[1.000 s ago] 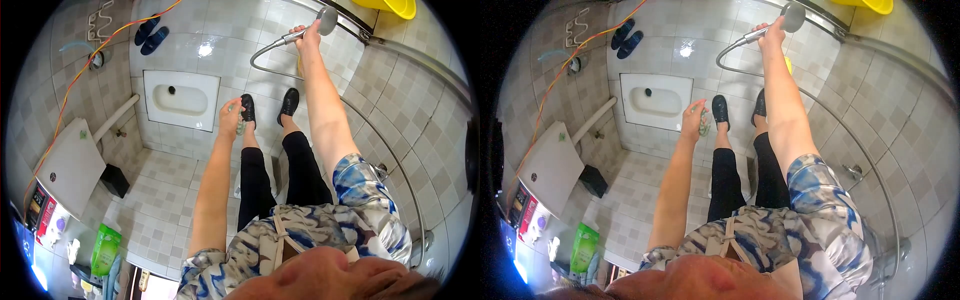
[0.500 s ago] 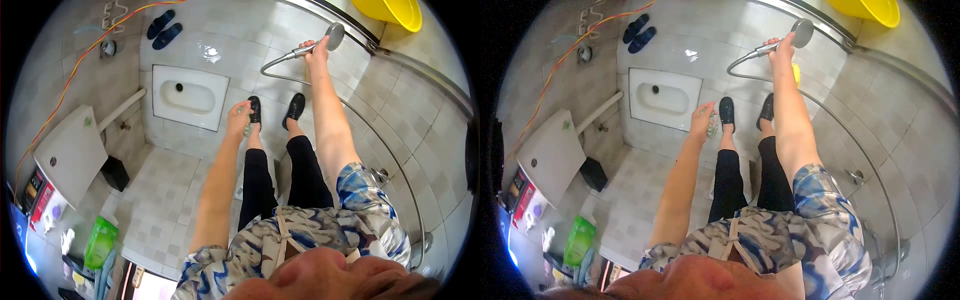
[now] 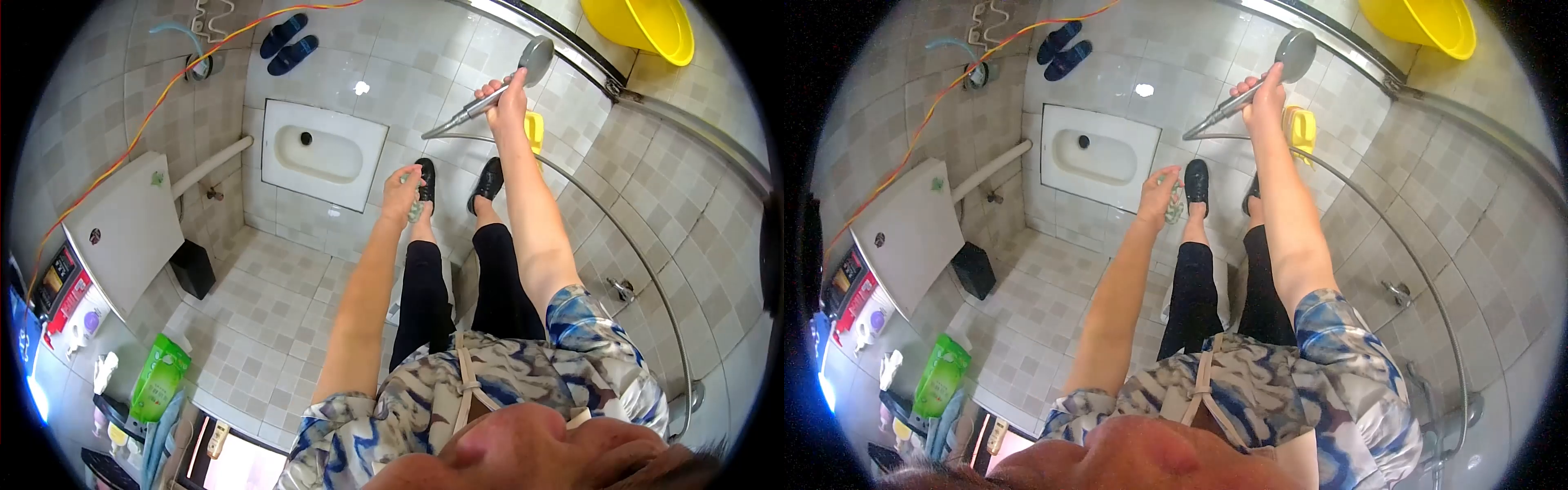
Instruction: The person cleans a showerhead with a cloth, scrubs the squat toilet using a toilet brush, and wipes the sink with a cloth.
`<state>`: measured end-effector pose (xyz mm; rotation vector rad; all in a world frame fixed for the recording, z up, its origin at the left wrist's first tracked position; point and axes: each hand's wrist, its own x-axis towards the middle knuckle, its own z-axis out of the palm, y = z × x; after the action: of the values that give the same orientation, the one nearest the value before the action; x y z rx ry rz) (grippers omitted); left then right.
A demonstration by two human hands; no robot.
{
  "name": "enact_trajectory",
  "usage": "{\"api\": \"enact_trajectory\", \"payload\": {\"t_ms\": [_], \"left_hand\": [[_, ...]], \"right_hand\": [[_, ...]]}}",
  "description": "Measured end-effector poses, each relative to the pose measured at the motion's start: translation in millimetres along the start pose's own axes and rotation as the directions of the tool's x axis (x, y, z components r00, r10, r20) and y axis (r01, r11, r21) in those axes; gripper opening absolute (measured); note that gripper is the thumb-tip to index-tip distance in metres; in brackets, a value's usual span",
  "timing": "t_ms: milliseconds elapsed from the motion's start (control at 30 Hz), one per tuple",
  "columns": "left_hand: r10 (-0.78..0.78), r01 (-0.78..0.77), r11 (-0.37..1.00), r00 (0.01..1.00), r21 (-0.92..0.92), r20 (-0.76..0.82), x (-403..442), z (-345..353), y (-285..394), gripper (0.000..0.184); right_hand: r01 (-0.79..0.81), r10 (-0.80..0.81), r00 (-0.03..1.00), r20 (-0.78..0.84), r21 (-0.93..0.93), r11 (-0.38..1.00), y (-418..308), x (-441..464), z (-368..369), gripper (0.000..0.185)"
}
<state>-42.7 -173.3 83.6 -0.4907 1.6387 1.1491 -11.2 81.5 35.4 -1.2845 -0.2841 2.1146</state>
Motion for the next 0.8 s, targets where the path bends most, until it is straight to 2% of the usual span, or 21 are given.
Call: {"api": "enact_trajectory", "payload": {"t_ms": [67,133,200,267,333,400,433,467,533,600,667,800], "left_hand": [[-0.001,0.002,1.0,1.0,0.031,-0.03,1.3,0.6,1.9,0.02],[-0.007,0.008,0.999,1.0,0.052,-0.016,5.5,1.3,-0.4,0.022],[-0.019,0.019,0.997,1.0,0.072,0.0,9.3,-0.1,-2.1,0.024],[-0.001,0.0,0.998,1.0,0.071,0.015,11.8,0.5,-0.9,0.024],[-0.005,0.004,0.996,1.0,0.093,0.016,14.3,4.7,-0.2,0.024],[-0.003,0.002,0.993,1.0,0.114,0.011,15.8,9.0,-0.2,0.025],[0.022,-0.025,0.993,0.999,0.113,0.032,17.8,12.0,-1.5,0.025],[0.053,-0.058,0.993,0.997,0.098,0.053,21.5,14.0,2.3,0.026],[0.039,-0.045,0.993,0.997,0.107,0.059,21.8,19.9,3.7,0.026],[0.056,-0.073,0.988,0.991,0.138,0.12,23.0,27.2,3.2,0.026],[0.06,-0.076,0.986,0.992,0.145,0.112,23.6,33.0,-0.6,0.026],[0.066,-0.088,0.983,0.989,0.164,0.136,27.5,31.9,-3.3,0.027]], "right_hand": [[-0.019,0.019,1.0,-0.016,-0.039,0.999,3.1,-13.4,-4.0,0.039],[-0.031,0.031,1.0,-0.001,-0.168,0.985,6.2,-22.9,-14.7,0.037],[-0.016,0.012,1.0,-0.021,-0.181,0.983,11.1,-32.6,-24.4,0.037],[0.007,-0.003,1.0,0.016,-0.303,0.953,12.3,-42.5,-33.0,0.037],[0.02,-0.011,0.999,0.032,-0.305,0.952,14.9,-53.8,-43.5,0.033],[0.192,-0.128,0.98,0.15,-0.575,0.795,20.8,-64.5,-49.8,0.03],[0.241,-0.15,0.969,0.197,-0.615,0.751,23.6,-72.0,-49.9,0.029],[0.249,-0.147,0.966,0.212,-0.613,0.75,27.3,-73.9,-41.6,0.029],[0.258,-0.091,0.96,0.265,-0.708,0.657,40.7,-78.3,-46.6,0.032],[0.263,-0.098,0.96,0.262,-0.725,0.637,46.2,-81.3,-46.0,0.035],[0.24,-0.044,0.964,0.261,-0.795,0.558,46.6,-88.1,-41.9,0.036],[0.245,0.006,0.955,0.296,-0.802,0.545,60.2,-86.7,-37.1,0.035]]}}
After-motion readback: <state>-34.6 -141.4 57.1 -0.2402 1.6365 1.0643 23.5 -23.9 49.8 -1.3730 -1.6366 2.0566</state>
